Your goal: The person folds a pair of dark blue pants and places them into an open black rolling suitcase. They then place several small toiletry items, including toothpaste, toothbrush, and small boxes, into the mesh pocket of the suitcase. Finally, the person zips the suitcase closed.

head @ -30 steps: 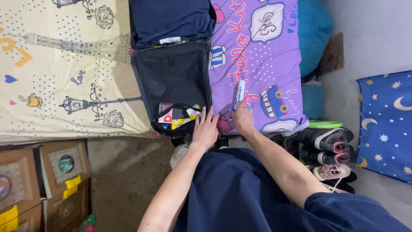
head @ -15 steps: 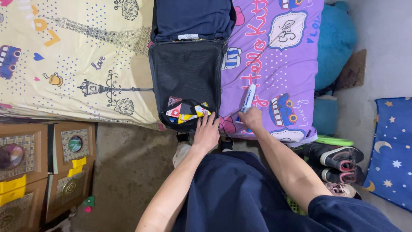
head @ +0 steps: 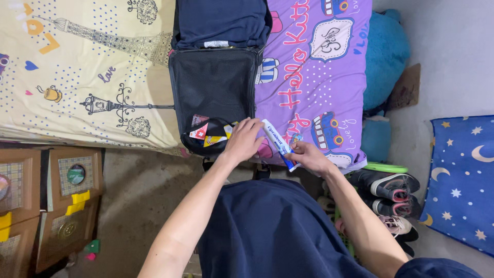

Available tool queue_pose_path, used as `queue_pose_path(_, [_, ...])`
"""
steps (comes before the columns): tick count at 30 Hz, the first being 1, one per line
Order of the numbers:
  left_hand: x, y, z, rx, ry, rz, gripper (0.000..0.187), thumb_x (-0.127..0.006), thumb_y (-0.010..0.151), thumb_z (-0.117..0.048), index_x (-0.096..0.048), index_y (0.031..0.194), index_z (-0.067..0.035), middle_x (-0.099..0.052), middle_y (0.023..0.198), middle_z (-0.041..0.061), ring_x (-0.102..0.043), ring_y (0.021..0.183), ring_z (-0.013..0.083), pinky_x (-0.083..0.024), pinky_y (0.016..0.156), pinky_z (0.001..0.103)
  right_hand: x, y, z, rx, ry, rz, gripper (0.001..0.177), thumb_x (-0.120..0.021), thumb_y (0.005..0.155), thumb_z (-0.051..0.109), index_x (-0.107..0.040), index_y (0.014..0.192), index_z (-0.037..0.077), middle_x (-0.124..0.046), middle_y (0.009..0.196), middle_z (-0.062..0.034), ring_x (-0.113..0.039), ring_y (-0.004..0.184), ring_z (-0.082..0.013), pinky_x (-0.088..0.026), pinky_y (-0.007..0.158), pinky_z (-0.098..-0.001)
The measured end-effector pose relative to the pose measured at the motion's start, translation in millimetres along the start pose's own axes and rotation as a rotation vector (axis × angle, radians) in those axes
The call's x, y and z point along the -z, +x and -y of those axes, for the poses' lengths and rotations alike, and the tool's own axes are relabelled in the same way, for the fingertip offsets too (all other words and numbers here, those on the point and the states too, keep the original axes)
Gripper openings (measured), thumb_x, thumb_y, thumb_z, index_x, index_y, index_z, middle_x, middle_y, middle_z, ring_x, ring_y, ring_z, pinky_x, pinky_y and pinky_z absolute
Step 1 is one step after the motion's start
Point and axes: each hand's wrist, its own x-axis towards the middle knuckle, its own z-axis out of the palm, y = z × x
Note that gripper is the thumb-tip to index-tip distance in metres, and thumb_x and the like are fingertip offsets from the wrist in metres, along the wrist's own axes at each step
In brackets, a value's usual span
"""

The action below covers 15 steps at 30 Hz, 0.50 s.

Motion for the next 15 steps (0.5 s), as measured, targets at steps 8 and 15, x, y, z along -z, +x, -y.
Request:
queue_pose_path(8, [21,19,4,0.238,-0.44,0.608,0.046,-0.067,0.093,-0.037,-0.068,0.132,-0.013,-0.076,0.098,0.01,-0.072,0.09,0.0201,-0.055,0.083,0.033,-1,-20,59,0.021,-0.203,0.162,0.031,-0.079,0.086,0.02,-0.076,0.112,0.003,-0.074,0.089,-0.0002,-0.062,0.077,-0.0053,-0.046,0.066,-0.0226])
queue_pose_path(15, [15,-27,25,0.3,-0.634,0.558,0.038,-0.071,0.095,-0.032,-0.076,0.121,-0.006,-0.077,0.099,0.006,-0.067,0.089,0.0115,-0.053,0.081,0.029,-15,-1,85,-0.037,-0.304,0.083,0.036,-0.084,0.083,0.029,-0.076,0.105,0.002,-0.062,0.07,0.0024,-0.046,0.059,-0.007,-0.033,0.05,-0.0249])
